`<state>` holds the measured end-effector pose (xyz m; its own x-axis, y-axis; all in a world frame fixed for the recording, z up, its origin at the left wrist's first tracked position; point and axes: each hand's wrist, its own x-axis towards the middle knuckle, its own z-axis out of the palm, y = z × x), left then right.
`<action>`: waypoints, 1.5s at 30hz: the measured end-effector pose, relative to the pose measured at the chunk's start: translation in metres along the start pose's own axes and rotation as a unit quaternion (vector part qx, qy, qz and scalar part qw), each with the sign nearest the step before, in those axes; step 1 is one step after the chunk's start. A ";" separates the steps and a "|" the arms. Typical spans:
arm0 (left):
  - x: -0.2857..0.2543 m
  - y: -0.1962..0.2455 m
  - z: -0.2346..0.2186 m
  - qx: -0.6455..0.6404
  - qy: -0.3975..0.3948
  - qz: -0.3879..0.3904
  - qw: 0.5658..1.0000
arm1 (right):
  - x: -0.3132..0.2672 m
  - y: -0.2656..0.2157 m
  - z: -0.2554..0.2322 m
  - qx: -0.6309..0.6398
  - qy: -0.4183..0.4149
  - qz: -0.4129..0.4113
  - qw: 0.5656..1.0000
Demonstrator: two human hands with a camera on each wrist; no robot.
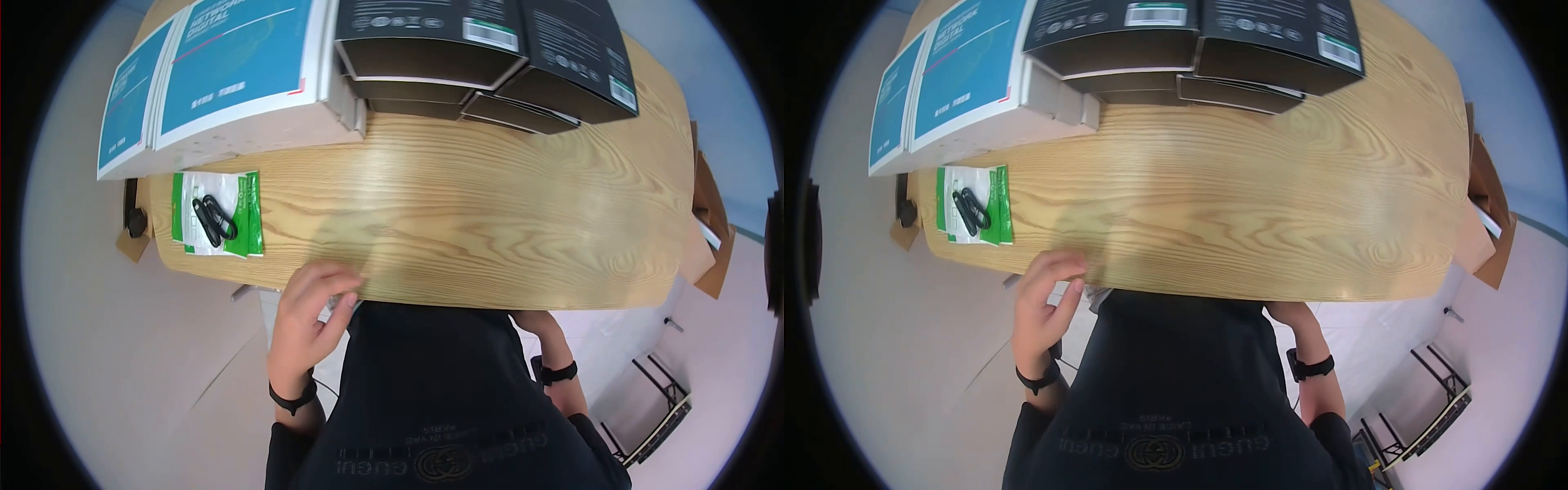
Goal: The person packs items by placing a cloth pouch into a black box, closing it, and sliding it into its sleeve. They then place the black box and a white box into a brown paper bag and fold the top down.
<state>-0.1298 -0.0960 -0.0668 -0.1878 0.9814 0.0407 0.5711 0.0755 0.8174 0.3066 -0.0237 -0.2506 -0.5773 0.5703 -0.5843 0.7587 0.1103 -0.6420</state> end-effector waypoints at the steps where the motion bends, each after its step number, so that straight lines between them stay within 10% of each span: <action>1: -0.006 0.003 -0.002 -0.034 -0.010 -0.024 0.999 | -0.002 0.001 -0.002 -0.006 -0.006 -0.003 1.000; 3: -0.023 0.002 -0.007 -0.068 -0.014 -0.055 0.996 | -0.009 -0.023 -0.014 -0.015 -0.022 0.066 0.997; 6: -0.063 -0.024 -0.009 -0.156 -0.226 -0.180 0.945 | -0.020 -0.033 -0.025 -0.143 -0.025 0.045 0.988; 11: -0.173 -0.164 0.055 -0.007 -0.219 -0.446 0.868 | -0.008 -0.100 -0.043 -0.214 -0.023 -0.033 0.976; 16: -0.215 -0.175 0.108 -0.022 -0.188 -0.481 0.856 | -0.013 -0.144 -0.055 -0.274 -0.063 -0.118 0.952; 21: -0.219 -0.176 0.114 -0.009 -0.087 -0.479 0.873 | 0.003 -0.205 -0.104 -0.127 -0.310 -0.040 0.941; 29: -0.219 -0.169 0.149 0.109 0.139 -0.417 0.892 | 0.067 -0.273 -0.092 -0.005 -0.308 -0.344 0.887; 34: -0.247 -0.157 0.165 0.051 0.137 -0.352 0.925 | 0.073 -0.320 -0.102 -0.020 -0.391 -0.485 0.782; 41: -0.216 -0.119 0.161 0.025 0.118 -0.541 0.833 | 0.055 -0.309 -0.131 -0.094 -0.369 -0.544 0.748; 45: -0.226 -0.119 0.165 0.134 0.093 -0.441 0.882 | 0.043 -0.301 -0.151 -0.105 -0.297 -0.575 0.755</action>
<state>-0.0232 -0.2974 -0.2682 -0.7679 0.4755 -0.4291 0.3006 0.8591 0.4142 0.0993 0.0911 -0.0077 -0.8768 -0.4596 0.1413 -0.3532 0.4162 -0.8379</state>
